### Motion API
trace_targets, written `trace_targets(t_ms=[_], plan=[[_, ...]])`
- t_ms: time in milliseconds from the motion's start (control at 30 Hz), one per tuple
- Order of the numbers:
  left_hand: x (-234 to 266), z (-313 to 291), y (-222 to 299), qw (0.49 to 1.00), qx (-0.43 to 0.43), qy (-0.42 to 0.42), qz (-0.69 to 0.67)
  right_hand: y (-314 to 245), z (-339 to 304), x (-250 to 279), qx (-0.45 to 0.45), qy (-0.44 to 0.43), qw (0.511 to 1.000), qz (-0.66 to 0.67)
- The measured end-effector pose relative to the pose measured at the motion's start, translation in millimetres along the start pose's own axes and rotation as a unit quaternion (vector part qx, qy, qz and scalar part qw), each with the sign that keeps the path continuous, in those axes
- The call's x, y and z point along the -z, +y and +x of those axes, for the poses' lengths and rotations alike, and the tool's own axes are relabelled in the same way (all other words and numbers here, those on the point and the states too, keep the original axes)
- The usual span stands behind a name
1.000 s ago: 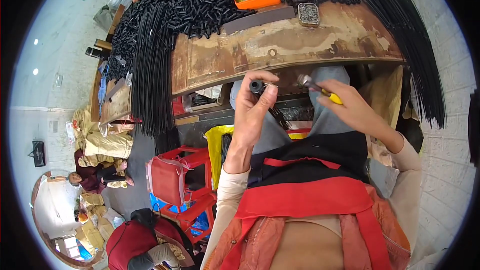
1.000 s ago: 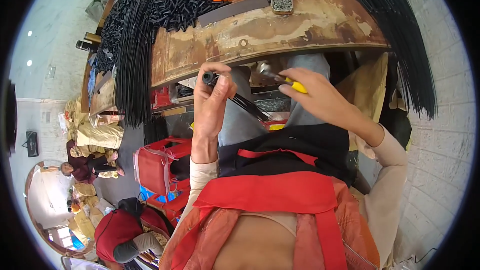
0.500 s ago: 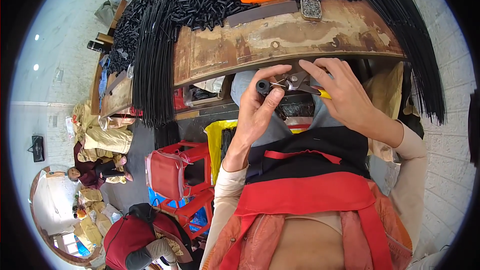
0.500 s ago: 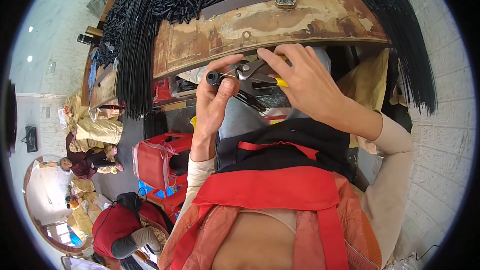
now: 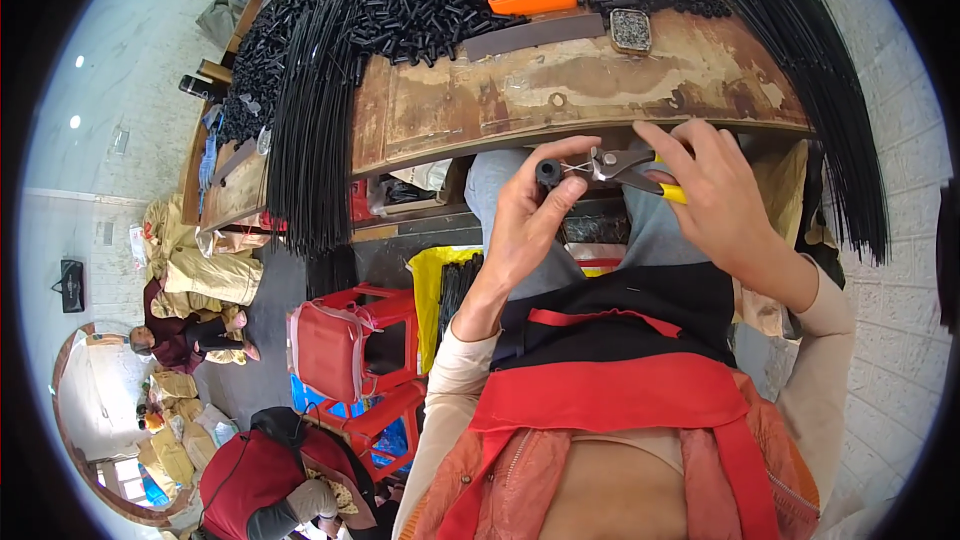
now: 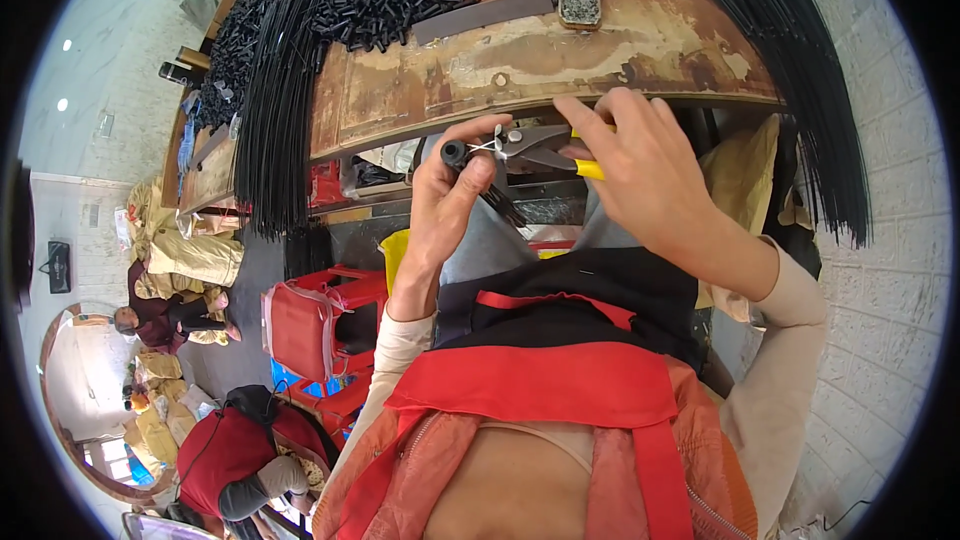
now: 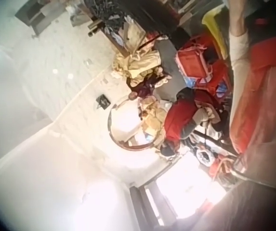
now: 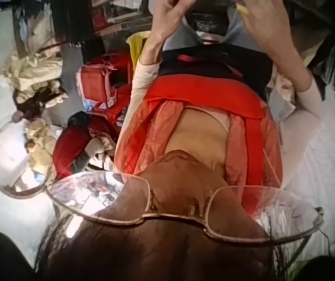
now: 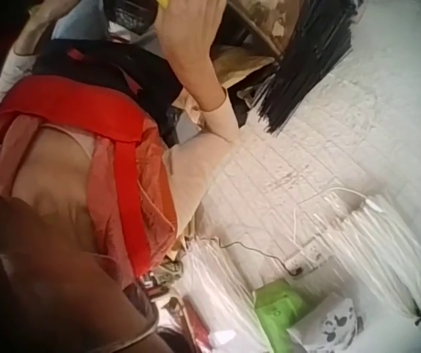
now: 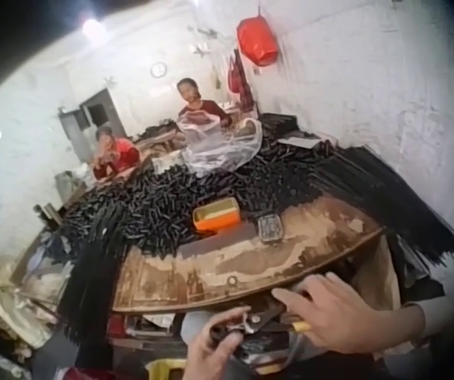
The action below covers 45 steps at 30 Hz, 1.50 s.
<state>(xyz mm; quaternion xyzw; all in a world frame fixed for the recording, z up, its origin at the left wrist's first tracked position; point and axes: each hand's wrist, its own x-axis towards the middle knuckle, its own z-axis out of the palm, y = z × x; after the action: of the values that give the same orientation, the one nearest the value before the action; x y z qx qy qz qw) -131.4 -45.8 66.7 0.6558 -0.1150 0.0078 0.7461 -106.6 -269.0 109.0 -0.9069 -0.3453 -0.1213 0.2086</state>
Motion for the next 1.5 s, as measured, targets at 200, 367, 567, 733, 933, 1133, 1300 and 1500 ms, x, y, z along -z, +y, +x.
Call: trace_targets(t_ms=[200,367,567,733,933,1133,1300,1500], plan=[[-3.8,-1.0,0.6,0.998,-0.039,0.020,0.042,7.3,-5.8,-25.3,-0.066,-0.017,0.991,0.117],[-2.9,-0.8,-1.2,1.000,-0.015,-0.010,0.015,0.5,-0.4,-34.7,0.017,0.048,0.998,0.036],[-0.5,-5.0,1.8,0.999,0.001,-0.048,-0.013,1.0,1.9,-38.6,0.028,0.069,0.997,0.025],[7.3,-6.2,-0.3,0.996,-0.029,-0.072,0.048,12.4,-2.7,-22.4,0.088,0.040,0.995,0.001],[8.9,-7.2,12.5,0.991,0.004,-0.113,0.068,17.4,7.6,24.8,0.159,-0.118,0.978,0.071],[6.6,-9.6,16.2,0.985,0.030,-0.163,0.046,-6.2,1.6,41.4,-0.171,-0.401,0.815,0.382],[5.5,4.2,20.3,0.995,0.051,-0.078,0.038,14.8,5.8,17.5,0.132,0.049,0.987,0.075],[20.7,-1.1,5.7,0.995,-0.023,-0.093,0.011,7.5,22.5,37.0,-0.196,-0.376,0.781,0.459]])
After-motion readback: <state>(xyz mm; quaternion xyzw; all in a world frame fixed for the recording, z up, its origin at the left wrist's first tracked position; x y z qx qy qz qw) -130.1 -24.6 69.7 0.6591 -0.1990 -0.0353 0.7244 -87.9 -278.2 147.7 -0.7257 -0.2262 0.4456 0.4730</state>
